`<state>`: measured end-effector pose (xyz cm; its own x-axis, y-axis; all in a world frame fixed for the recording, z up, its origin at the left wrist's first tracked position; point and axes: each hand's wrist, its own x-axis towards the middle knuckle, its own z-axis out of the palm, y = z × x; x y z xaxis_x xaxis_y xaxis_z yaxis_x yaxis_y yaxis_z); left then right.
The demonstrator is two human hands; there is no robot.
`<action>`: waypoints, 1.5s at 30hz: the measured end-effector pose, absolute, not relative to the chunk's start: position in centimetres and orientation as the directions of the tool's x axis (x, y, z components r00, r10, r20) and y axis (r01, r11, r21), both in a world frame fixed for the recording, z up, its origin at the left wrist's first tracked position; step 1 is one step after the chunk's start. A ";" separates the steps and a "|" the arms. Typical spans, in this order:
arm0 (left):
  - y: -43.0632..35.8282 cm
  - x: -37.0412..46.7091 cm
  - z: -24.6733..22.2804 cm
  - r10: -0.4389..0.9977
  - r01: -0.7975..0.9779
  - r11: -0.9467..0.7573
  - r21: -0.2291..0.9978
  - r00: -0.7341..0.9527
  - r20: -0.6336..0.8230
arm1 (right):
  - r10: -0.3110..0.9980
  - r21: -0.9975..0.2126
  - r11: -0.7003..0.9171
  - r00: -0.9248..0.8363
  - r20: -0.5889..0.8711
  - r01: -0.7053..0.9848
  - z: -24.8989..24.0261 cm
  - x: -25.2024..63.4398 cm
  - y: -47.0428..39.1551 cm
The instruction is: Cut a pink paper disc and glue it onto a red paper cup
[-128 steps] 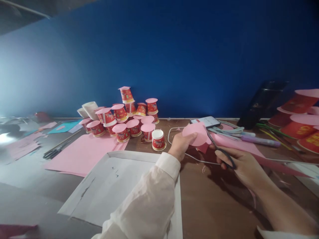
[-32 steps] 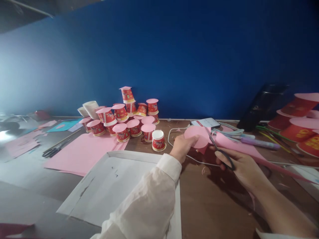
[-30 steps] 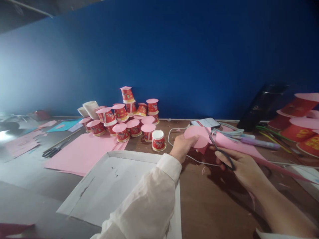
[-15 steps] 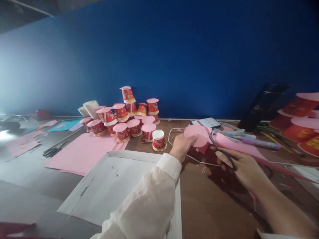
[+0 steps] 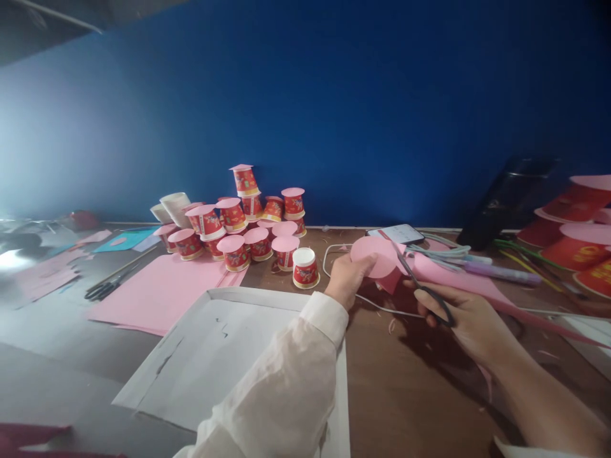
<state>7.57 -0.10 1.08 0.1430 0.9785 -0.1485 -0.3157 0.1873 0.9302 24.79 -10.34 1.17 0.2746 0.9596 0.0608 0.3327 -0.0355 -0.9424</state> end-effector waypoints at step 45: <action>-0.7 7.1 2.0 0.972 -0.138 0.139 0.981 0.210 -0.109 | 0.959 -0.922 -0.141 0.280 -0.037 0.360 0.8 25.7 -10.0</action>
<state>7.05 -0.74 1.98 0.2097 0.9717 -0.1087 -0.1382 0.1395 0.9805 25.71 -10.04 0.84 0.2804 0.9592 -0.0368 0.3595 -0.1405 -0.9225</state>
